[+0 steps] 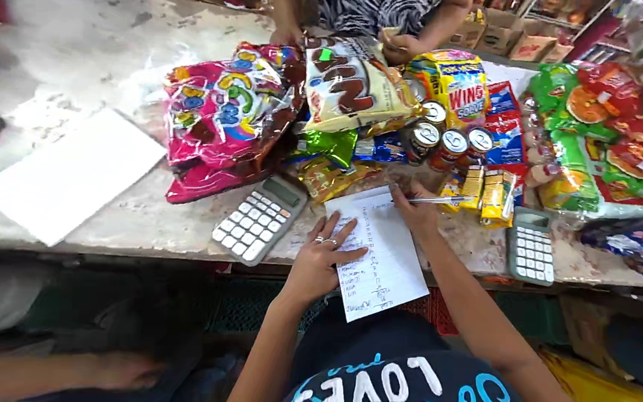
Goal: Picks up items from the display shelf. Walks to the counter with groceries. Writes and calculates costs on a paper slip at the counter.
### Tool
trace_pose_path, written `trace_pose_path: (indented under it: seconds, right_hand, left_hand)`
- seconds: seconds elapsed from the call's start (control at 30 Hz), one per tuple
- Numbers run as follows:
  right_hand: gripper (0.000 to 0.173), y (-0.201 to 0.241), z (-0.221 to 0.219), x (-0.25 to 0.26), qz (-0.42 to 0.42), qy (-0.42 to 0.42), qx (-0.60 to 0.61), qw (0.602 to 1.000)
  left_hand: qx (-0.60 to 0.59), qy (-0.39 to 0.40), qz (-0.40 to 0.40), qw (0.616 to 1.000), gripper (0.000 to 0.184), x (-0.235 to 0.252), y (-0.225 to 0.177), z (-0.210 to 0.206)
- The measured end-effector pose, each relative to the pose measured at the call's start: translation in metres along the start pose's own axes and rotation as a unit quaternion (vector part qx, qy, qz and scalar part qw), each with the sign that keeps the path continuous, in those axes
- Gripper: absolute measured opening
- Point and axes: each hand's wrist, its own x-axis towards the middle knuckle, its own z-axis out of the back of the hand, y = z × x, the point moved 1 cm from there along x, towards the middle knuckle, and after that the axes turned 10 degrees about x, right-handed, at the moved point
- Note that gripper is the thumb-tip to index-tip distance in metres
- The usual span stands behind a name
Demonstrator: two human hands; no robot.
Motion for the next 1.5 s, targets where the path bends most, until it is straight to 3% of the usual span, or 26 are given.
trace_pose_path:
  seconds: [0.4,0.97,1.13,1.5]
  right_hand:
    - [0.027,-0.001,0.002,0.003,0.048,-0.058,-0.036,0.996]
    - [0.033,-0.009,0.001,0.002,0.080,-0.032,-0.021,0.996]
    - [0.030,-0.007,0.001,0.002,0.099,-0.067,-0.033,0.992]
    - [0.029,-0.009,0.002,0.000,0.102,-0.063,-0.041,0.992]
  left_hand:
    - [-0.011,0.009,0.014,1.000,0.023,-0.001,0.002,0.000]
    - [0.003,0.007,0.007,1.000,0.022,-0.007,0.006,-0.005]
    - [0.002,0.001,0.003,1.000,0.021,-0.007,0.007,-0.007]
    - [-0.001,0.002,-0.001,1.000,0.022,-0.009,0.009,-0.008]
